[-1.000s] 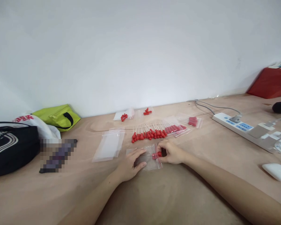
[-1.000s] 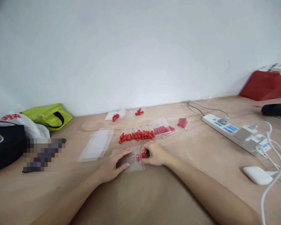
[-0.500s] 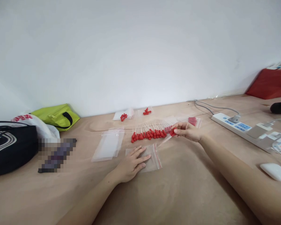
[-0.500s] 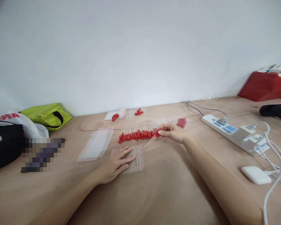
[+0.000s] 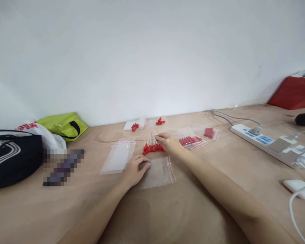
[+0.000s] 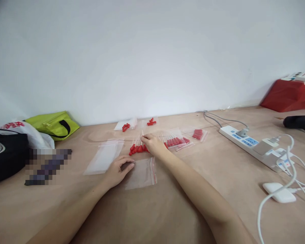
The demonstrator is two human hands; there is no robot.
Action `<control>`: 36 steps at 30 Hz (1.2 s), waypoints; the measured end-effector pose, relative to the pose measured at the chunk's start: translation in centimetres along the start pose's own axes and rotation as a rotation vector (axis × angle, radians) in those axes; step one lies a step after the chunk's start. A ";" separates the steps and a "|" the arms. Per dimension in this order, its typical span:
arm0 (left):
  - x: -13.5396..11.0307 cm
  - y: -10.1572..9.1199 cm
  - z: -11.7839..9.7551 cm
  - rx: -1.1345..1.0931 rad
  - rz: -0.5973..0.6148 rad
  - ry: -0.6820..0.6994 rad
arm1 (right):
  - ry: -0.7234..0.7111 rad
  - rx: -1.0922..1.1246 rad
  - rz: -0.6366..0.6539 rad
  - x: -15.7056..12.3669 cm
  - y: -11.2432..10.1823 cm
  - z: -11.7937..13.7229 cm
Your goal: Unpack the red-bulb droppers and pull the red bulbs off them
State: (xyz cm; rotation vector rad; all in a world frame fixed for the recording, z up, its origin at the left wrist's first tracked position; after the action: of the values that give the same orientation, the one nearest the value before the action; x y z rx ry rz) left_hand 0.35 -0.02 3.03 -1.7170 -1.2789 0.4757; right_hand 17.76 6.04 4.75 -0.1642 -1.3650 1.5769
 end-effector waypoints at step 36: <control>0.7 -7.8 5.2 -0.241 -0.015 -0.506 | 1.026 -0.173 -0.003 -7.4 -4.9 -11.3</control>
State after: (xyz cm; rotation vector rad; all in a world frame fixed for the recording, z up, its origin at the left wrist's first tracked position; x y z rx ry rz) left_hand -7.51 3.22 7.05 -1.8499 -1.7641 0.8102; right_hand 31.58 7.53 1.16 -0.9313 -0.6634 1.0778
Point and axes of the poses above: each hand's wrist, its own x-axis towards the middle knuckle, its own y-axis out of the palm, z = x × y, the point moved 3 cm from there along x, towards the middle knuckle, and after that the axes turned 4 degrees about z, right-handed, at the moved point
